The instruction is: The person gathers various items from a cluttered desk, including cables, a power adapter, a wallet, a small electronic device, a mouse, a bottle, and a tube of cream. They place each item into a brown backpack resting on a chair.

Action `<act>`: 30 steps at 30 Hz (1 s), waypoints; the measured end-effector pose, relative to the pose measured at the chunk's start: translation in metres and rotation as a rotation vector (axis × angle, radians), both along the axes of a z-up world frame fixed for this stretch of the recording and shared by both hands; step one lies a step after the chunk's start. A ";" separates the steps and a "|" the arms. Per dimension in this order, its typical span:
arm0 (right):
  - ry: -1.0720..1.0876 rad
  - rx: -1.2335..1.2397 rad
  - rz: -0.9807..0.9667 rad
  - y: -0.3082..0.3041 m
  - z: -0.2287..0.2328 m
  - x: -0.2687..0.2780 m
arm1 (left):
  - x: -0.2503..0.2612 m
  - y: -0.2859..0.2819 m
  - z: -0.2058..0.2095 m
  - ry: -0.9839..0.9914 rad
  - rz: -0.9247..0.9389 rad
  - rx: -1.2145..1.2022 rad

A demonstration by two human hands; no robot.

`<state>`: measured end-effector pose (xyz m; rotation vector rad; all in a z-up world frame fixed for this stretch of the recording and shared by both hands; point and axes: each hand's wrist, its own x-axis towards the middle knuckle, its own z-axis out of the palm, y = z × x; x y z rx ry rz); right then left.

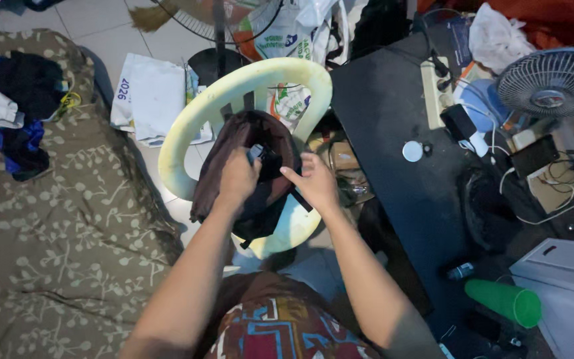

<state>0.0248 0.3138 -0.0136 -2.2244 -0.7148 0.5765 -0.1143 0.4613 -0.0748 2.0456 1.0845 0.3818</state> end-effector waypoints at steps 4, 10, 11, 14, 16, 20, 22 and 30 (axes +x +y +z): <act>-0.065 -0.049 -0.020 -0.001 -0.003 -0.005 | 0.006 -0.006 -0.027 -0.016 -0.014 -0.013; -0.156 -0.024 -0.073 -0.007 0.019 -0.003 | 0.034 -0.010 -0.075 0.154 0.007 -0.262; -0.156 -0.016 -0.056 -0.008 0.023 -0.002 | 0.038 -0.011 -0.083 0.155 0.063 -0.341; -0.262 -0.009 -0.005 -0.013 0.027 -0.004 | 0.047 -0.011 -0.101 0.255 0.133 -0.539; -0.298 -0.019 -0.004 -0.014 0.027 -0.006 | 0.046 -0.014 -0.104 0.212 0.135 -0.497; -0.250 -0.077 -0.085 -0.008 0.023 -0.010 | 0.039 -0.018 -0.076 0.031 0.101 -0.363; -0.218 -0.063 -0.143 -0.007 0.021 -0.013 | 0.034 -0.024 -0.049 -0.084 0.076 -0.284; -0.074 0.114 -0.353 -0.004 0.005 -0.033 | 0.011 -0.045 0.064 -0.504 -0.137 -0.210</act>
